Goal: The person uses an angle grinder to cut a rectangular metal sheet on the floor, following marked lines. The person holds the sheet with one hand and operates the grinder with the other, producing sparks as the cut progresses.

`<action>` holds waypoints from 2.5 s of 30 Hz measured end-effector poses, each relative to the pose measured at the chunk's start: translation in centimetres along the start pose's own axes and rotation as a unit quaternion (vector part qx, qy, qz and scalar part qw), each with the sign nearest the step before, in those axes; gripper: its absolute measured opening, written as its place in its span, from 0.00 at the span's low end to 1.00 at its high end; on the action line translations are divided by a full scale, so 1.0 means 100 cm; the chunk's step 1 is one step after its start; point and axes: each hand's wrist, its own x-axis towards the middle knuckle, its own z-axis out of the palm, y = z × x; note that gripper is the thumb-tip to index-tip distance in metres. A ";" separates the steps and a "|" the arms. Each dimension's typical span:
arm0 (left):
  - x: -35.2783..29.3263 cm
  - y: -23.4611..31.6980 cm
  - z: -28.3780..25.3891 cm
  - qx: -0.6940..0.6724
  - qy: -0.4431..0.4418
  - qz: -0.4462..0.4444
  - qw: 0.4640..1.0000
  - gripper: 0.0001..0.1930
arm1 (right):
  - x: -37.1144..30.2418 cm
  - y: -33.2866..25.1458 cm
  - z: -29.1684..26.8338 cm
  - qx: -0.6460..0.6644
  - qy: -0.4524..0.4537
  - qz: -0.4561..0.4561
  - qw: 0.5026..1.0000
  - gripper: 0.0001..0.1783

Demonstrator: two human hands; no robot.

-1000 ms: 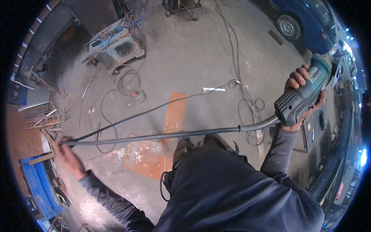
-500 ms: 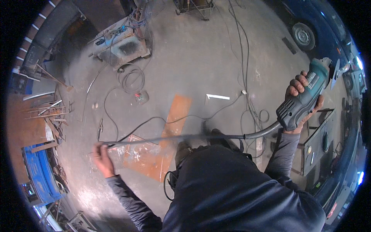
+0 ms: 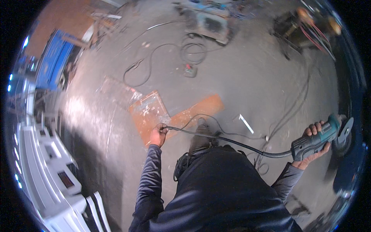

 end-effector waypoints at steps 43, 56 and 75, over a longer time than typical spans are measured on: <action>-0.031 -0.057 0.024 -0.197 0.349 -0.415 0.817 0.09 | 0.355 0.465 0.266 0.079 -0.314 0.488 0.810 0.40; -0.010 -0.090 0.007 -0.398 0.306 -0.477 0.721 0.11 | 0.347 0.670 0.357 0.103 -0.321 0.566 0.753 0.41; 0.119 -0.187 -0.097 -0.574 0.345 -0.439 0.600 0.11 | 0.316 0.913 0.545 0.115 -0.338 0.640 0.680 0.43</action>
